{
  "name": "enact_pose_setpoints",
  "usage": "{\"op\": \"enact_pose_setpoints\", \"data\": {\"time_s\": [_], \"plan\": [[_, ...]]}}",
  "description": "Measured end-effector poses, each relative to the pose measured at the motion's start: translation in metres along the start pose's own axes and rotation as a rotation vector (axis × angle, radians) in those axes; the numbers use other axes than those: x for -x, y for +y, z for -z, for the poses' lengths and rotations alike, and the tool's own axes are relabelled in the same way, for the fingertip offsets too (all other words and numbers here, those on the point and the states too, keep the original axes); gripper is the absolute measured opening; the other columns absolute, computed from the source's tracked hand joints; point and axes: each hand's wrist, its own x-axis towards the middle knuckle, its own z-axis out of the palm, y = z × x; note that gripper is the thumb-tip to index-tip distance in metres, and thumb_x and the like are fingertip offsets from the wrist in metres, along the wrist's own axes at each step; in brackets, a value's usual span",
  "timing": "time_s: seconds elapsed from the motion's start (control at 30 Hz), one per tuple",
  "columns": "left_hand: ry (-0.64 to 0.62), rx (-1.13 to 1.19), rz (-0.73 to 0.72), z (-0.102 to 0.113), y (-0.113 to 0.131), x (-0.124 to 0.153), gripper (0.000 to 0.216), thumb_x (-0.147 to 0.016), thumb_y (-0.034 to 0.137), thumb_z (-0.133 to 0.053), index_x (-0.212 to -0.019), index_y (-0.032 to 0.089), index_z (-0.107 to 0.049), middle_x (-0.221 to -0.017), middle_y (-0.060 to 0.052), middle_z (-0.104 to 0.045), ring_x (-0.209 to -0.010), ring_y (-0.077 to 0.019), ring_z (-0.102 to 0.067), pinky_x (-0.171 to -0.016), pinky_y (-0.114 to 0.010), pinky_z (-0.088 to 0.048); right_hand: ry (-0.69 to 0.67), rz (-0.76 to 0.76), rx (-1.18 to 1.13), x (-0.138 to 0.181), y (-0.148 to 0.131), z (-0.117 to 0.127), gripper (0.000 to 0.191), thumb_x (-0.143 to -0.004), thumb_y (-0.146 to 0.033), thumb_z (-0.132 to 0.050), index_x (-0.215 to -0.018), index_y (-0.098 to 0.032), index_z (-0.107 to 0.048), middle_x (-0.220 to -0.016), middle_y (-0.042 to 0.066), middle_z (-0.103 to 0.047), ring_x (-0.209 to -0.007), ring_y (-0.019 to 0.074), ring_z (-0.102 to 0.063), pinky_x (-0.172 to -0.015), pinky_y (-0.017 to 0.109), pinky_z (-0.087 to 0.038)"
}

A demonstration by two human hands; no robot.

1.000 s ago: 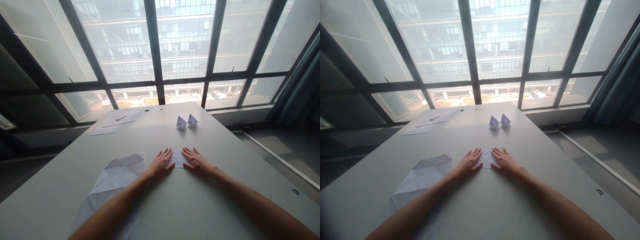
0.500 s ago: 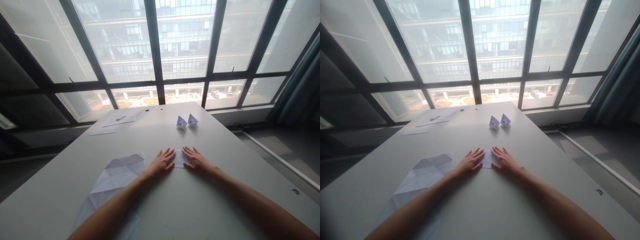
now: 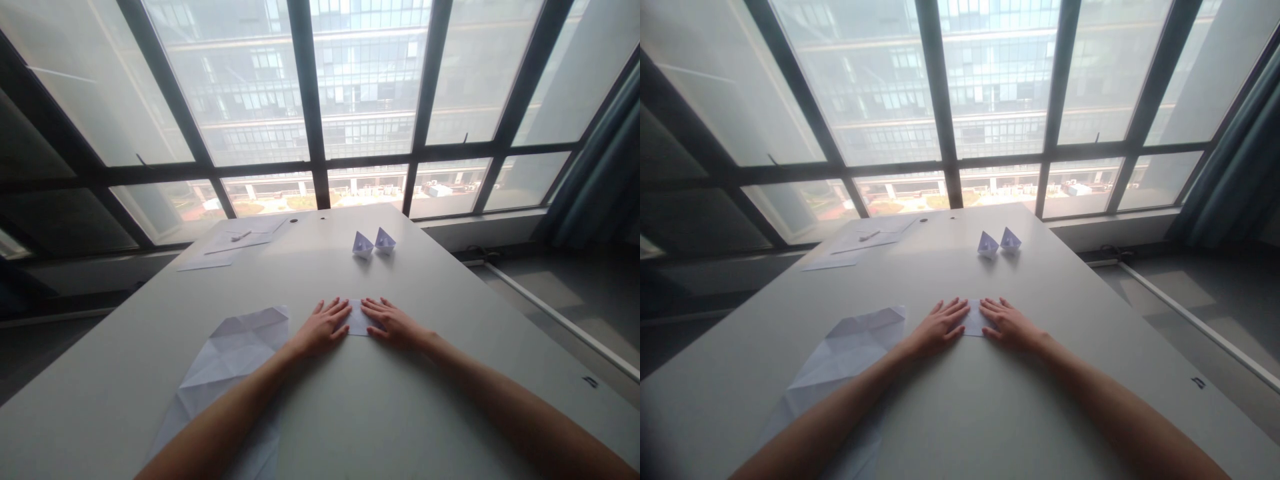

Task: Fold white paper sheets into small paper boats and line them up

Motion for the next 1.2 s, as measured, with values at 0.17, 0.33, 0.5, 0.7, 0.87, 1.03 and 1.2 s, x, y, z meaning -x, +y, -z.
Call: {"op": "enact_pose_setpoints", "data": {"time_s": [0.17,0.33,0.5,0.7,0.87,1.03,1.2], "plan": [[-0.003,0.000,-0.001,-0.001,0.000,0.000,0.057,-0.102,0.047,-0.037,-0.156,0.029,-0.029,-0.163,-0.002,-0.024,-0.152,-0.0246,-0.016,-0.123,-0.051,-0.012,-0.001,-0.004,0.010,0.000,0.000,-0.001,0.064,-0.098,-0.048,-0.045,-0.154,-0.017,-0.035,-0.160,0.012,-0.031,-0.149,0.0243,-0.026,-0.123,0.047,-0.014],[-0.006,0.005,0.009,-0.001,0.000,0.000,0.057,-0.102,0.048,-0.037,-0.156,0.029,-0.030,-0.163,-0.002,-0.024,-0.152,-0.0241,-0.016,-0.123,-0.050,-0.011,0.011,-0.079,0.041,-0.001,0.000,-0.003,0.068,-0.098,-0.051,-0.042,-0.155,-0.016,-0.032,-0.161,0.012,-0.027,-0.150,0.0246,-0.023,-0.124,0.047,-0.010],[0.009,-0.009,0.022,-0.003,0.000,-0.001,0.059,-0.102,0.048,-0.035,-0.156,0.025,-0.030,-0.163,-0.004,-0.025,-0.152,-0.0235,-0.017,-0.123,-0.049,-0.010,0.044,-0.214,0.111,-0.003,0.002,-0.011,0.075,-0.096,-0.052,-0.041,-0.155,-0.007,-0.029,-0.161,0.018,-0.024,-0.151,0.0264,-0.019,-0.124,0.047,-0.007],[0.048,-0.033,0.065,-0.008,-0.004,-0.003,0.069,-0.099,0.052,-0.039,-0.156,0.015,-0.028,-0.162,-0.014,-0.024,-0.151,-0.0248,-0.019,-0.124,-0.045,-0.012,0.080,-0.326,0.126,-0.005,0.004,-0.017,0.074,-0.096,-0.046,-0.039,-0.155,-0.004,-0.026,-0.161,0.020,-0.022,-0.152,0.0277,-0.016,-0.124,0.048,-0.005],[0.060,-0.033,0.070,-0.008,-0.003,-0.002,0.069,-0.098,0.051,-0.041,-0.156,0.015,-0.029,-0.163,-0.013,-0.023,-0.152,-0.0249,-0.018,-0.124,-0.045,-0.013,0.109,-0.212,0.105,-0.003,-0.001,-0.011,0.067,-0.095,-0.034,-0.042,-0.156,-0.009,-0.028,-0.162,0.015,-0.023,-0.152,0.0237,-0.016,-0.124,0.048,-0.004],[0.023,-0.002,0.016,-0.003,-0.001,-0.001,0.059,-0.100,0.047,-0.041,-0.155,0.028,-0.032,-0.163,-0.003,-0.026,-0.152,-0.0247,-0.017,-0.123,-0.050,-0.011,0.025,-0.032,0.062,-0.002,0.000,-0.006,0.068,-0.086,-0.016,-0.043,-0.153,-0.017,-0.037,-0.161,0.010,-0.028,-0.151,0.0205,-0.021,-0.124,0.046,-0.011],[0.025,0.008,0.030,-0.002,0.001,-0.001,0.058,-0.099,0.046,-0.043,-0.154,0.029,-0.035,-0.162,-0.002,-0.029,-0.151,-0.0253,-0.020,-0.123,-0.049,-0.013,0.016,-0.099,0.052,-0.002,0.001,-0.007,0.062,-0.094,-0.030,-0.040,-0.154,-0.014,-0.034,-0.161,0.013,-0.028,-0.150,0.0226,-0.023,-0.123,0.046,-0.014]]}}
